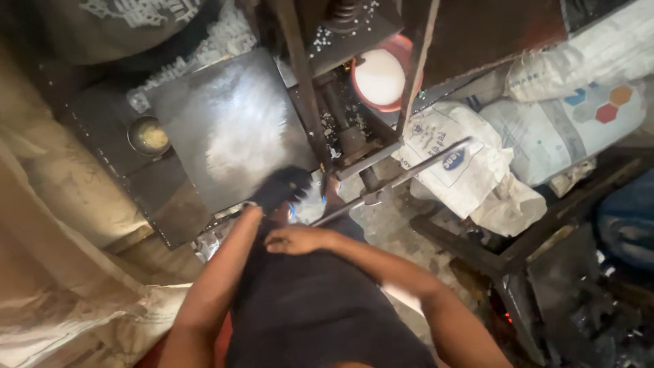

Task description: The person operates a manual machine by turning a crank and repeatedly placing a metal block into the mechanism. They wear a glove on one hand and handle the block with the other, repeating the cycle continuously.

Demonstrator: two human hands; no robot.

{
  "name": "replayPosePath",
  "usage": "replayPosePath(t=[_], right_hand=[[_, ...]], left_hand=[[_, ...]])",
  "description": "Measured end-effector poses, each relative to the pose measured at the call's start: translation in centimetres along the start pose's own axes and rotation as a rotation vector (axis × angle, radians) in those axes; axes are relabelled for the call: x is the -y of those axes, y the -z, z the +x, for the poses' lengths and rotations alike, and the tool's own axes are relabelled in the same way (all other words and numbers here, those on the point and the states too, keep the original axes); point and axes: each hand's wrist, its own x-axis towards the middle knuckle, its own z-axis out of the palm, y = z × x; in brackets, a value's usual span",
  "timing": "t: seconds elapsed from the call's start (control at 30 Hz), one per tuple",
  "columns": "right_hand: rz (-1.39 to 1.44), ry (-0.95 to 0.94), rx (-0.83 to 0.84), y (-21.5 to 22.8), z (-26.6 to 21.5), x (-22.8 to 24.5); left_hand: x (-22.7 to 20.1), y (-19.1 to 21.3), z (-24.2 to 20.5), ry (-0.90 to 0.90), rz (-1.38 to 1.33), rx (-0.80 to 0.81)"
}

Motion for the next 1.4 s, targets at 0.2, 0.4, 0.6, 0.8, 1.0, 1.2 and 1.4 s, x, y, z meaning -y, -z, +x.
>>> replayPosePath(t=[0.2,0.4,0.6,0.8,1.0,1.2,1.4], right_hand=[[-0.456,-0.383,-0.145,-0.7,4.6,-6.7],[0.116,-0.001,-0.418,5.2,-2.0,-1.2],[0.220,0.116,-1.451,18.7,-3.6,-0.2],[0.290,0.122,-1.463,31.3,1.4,-7.3],[0.723,-0.008,-1.160,33.2,3.0,-10.8],[0.705,-0.043,-1.013,32.4,3.3,-10.7],[0.288,0.002,-1.047,32.0,2.8,-10.1]], left_hand=[[-3.6,1.6,-4.5,-0.271,-0.104,-0.439],[-4.9,1.0,-3.6,-0.475,0.636,-0.544],[-7.9,-1.2,0.8,-0.245,0.391,-0.585],[-16.9,-3.2,8.3,-0.282,0.933,-0.867],[-22.2,-2.9,12.2,-0.197,1.097,-0.834],[-21.0,-1.0,11.8,-0.207,1.098,-0.880],[-20.5,-0.4,7.5,-0.382,1.075,-1.074]])
